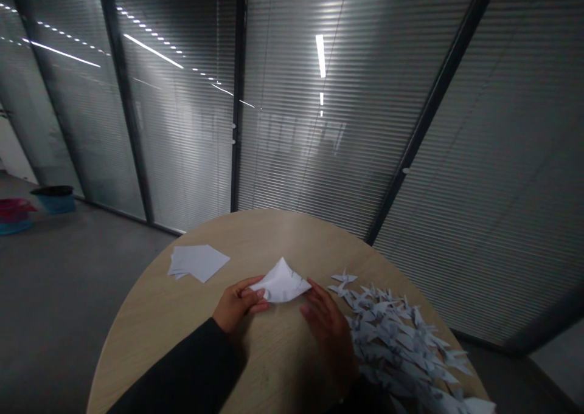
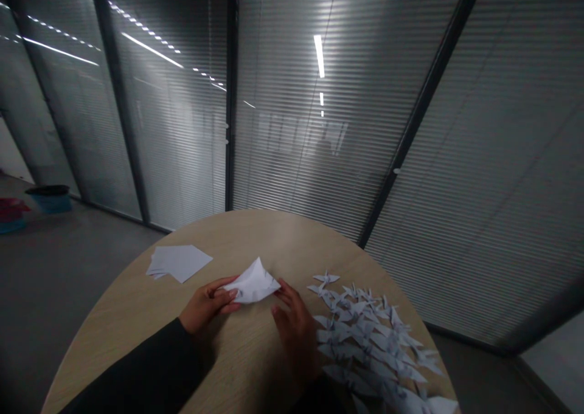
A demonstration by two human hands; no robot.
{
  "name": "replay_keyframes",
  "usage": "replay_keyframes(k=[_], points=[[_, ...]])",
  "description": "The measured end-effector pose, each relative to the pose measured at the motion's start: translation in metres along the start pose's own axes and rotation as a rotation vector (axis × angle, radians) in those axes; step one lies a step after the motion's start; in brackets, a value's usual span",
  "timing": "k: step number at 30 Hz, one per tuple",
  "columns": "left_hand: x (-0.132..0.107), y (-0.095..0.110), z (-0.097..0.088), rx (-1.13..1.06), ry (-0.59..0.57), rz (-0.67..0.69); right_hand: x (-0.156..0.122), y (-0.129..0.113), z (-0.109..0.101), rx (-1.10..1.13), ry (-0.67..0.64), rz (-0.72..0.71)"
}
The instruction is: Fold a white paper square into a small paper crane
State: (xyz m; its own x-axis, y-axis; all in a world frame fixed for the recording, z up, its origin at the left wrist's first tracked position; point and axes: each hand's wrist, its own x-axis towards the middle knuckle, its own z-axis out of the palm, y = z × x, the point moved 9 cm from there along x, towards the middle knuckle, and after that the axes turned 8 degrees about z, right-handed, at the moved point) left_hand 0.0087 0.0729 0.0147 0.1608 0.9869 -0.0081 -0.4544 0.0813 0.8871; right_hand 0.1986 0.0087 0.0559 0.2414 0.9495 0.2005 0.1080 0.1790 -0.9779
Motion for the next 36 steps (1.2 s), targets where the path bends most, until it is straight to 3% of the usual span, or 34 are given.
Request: replay_keyframes(k=[8,12,16,20,26,30,36], points=[[-0.003,-0.019,0.007,-0.002,-0.097,-0.163,-0.004,-0.020,-0.002,-0.263,0.046,-0.246],[-0.004,-0.014,0.005,0.050,-0.061,-0.142,-0.002,-0.012,-0.002,-0.242,0.044,-0.087],[-0.002,0.002,0.004,0.185,-0.060,0.008,-0.002,0.001,-0.003,-0.174,0.039,0.107],[-0.004,0.016,0.007,0.302,-0.071,0.138,-0.003,0.004,-0.001,-0.144,0.027,0.182],[-0.005,0.013,0.013,0.221,-0.094,0.131,-0.004,0.008,0.004,-0.120,-0.011,0.238],[-0.004,0.008,0.009,0.182,-0.055,0.073,-0.003,0.005,0.002,-0.106,-0.006,0.176],[-0.005,-0.002,0.009,0.045,-0.045,-0.037,-0.004,-0.013,0.003,-0.166,0.021,-0.111]])
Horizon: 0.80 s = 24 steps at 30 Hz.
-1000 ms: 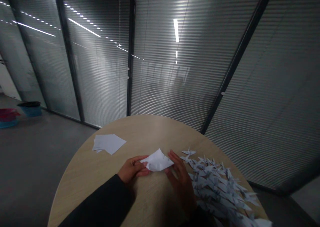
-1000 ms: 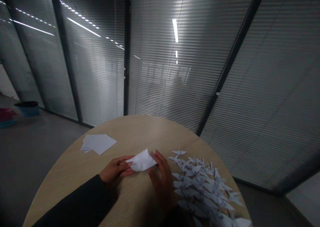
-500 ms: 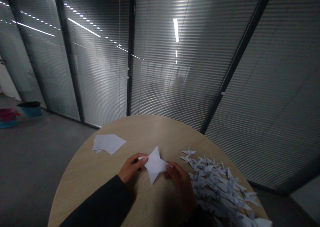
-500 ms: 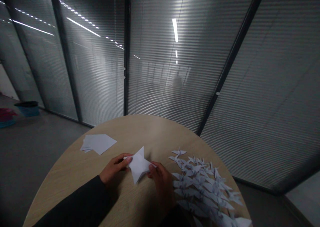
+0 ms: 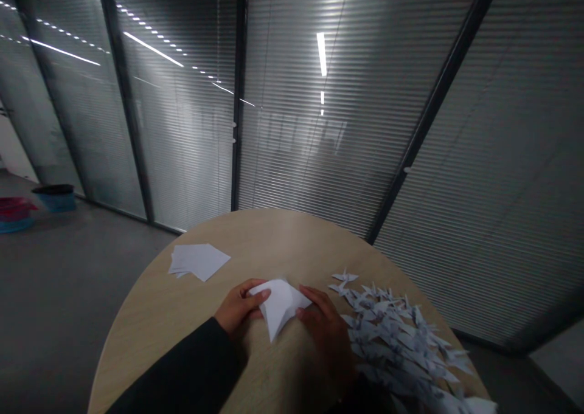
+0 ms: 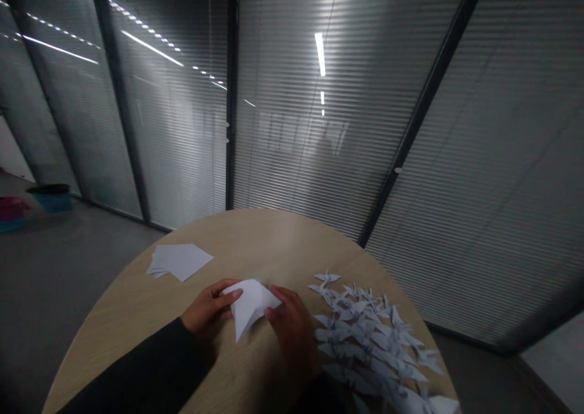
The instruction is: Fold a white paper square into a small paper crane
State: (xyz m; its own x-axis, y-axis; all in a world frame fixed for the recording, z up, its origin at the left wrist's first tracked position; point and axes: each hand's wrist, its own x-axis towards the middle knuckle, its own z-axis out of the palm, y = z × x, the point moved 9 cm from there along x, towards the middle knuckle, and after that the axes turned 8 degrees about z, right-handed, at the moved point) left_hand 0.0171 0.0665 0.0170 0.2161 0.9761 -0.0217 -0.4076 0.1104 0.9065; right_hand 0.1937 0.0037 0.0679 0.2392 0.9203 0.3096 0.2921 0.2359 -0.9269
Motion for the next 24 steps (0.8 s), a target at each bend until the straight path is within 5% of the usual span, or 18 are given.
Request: replay_keyframes(k=[24], points=[[-0.004,-0.024,0.009,-0.235,-0.100,-0.199,-0.011,-0.019,0.002,-0.176,-0.017,-0.226]])
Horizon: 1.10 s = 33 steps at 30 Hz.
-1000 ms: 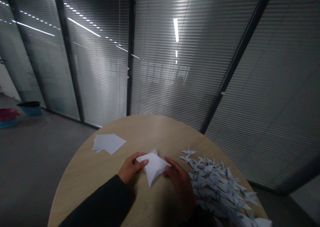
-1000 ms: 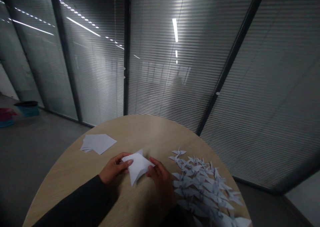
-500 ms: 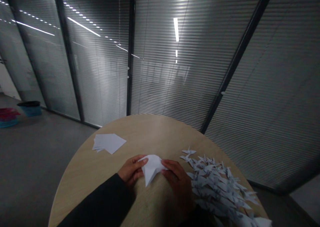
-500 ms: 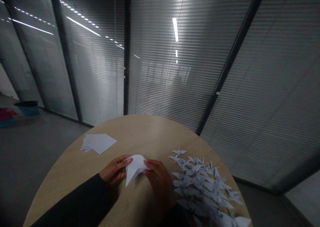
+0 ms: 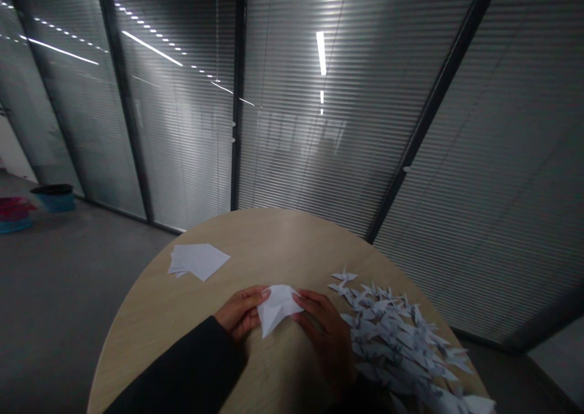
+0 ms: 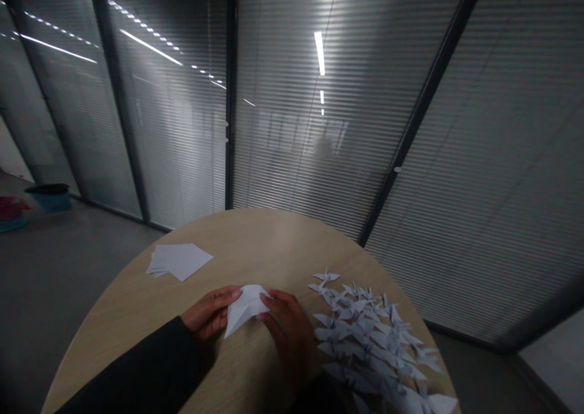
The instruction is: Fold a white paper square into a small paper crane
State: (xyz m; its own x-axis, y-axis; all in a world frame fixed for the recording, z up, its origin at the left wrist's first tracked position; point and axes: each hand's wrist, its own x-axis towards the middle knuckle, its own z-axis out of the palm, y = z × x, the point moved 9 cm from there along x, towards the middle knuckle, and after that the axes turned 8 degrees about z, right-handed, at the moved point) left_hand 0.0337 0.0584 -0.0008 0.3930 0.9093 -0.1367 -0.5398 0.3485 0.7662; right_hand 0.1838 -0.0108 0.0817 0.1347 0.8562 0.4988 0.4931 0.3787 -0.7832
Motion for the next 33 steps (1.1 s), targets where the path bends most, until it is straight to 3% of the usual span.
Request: replay_keyframes(k=[12,14,16,18,20,23,25,29,33], points=[[0.000,0.008,-0.004,0.175,0.048,0.045,0.001,-0.014,-0.005,-0.087,0.082,-0.132],[0.000,0.020,-0.008,0.344,0.079,0.173,0.000,-0.011,-0.003,-0.109,0.080,-0.127],[-0.005,0.042,-0.007,0.594,0.115,0.414,-0.001,-0.007,-0.001,-0.121,0.076,-0.114],[-0.017,0.060,0.003,0.846,0.109,0.681,-0.002,-0.004,0.001,-0.127,0.088,-0.100],[-0.027,0.063,0.019,1.027,0.028,0.857,-0.003,-0.004,0.002,-0.129,0.110,-0.101],[-0.035,0.053,0.039,1.175,-0.160,0.950,-0.004,-0.009,0.004,-0.134,0.130,-0.132],[-0.040,0.049,0.047,1.235,-0.220,0.999,-0.005,-0.012,0.005,-0.143,0.126,-0.145],[-0.044,0.049,0.051,1.271,-0.225,1.052,-0.007,-0.014,0.008,-0.178,0.087,-0.147],[-0.038,0.053,0.042,1.160,-0.176,0.985,-0.006,-0.013,0.002,-0.136,0.121,-0.139]])
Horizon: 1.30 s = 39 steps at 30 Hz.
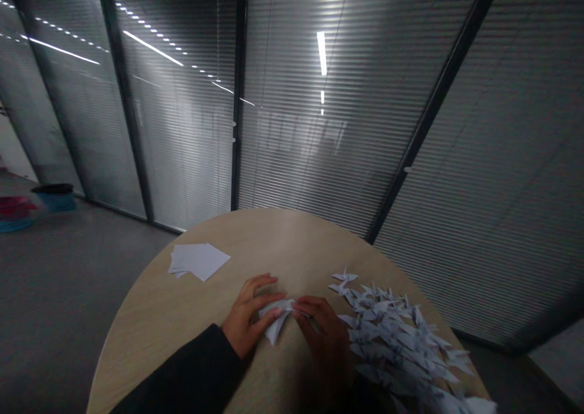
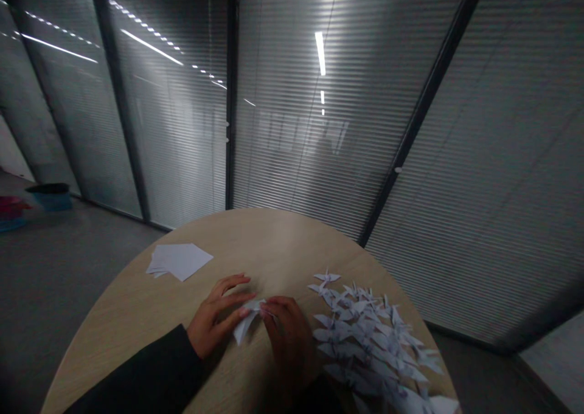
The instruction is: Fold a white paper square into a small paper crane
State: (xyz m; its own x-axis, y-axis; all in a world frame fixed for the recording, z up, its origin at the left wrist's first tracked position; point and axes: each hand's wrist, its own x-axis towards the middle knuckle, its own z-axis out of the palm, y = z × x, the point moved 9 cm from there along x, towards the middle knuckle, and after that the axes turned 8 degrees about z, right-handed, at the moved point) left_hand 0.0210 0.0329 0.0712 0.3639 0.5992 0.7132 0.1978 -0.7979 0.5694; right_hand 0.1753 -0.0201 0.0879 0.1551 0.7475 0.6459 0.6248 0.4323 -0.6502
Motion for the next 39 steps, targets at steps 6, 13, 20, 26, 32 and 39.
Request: replay_keyframes(k=[6,13,20,26,32,39], points=[[-0.002,-0.039,-0.013,-0.293,0.172,-0.373,0.007,0.018,-0.012,0.105,0.063,0.187],[0.000,-0.040,0.000,-0.541,0.073,-0.458,0.008,0.035,-0.025,0.206,0.153,0.407],[0.006,-0.035,-0.011,-0.525,0.130,-0.465,0.011,0.039,-0.021,0.243,0.078,0.447],[0.005,-0.035,-0.016,-0.542,0.208,-0.458,0.014,0.027,-0.013,0.292,-0.011,0.376],[0.004,-0.036,-0.017,-0.530,0.221,-0.458,0.012,0.033,-0.007,0.304,-0.051,0.406],[0.004,-0.033,-0.015,-0.545,0.188,-0.442,0.012,0.034,-0.006,0.320,-0.068,0.433]])
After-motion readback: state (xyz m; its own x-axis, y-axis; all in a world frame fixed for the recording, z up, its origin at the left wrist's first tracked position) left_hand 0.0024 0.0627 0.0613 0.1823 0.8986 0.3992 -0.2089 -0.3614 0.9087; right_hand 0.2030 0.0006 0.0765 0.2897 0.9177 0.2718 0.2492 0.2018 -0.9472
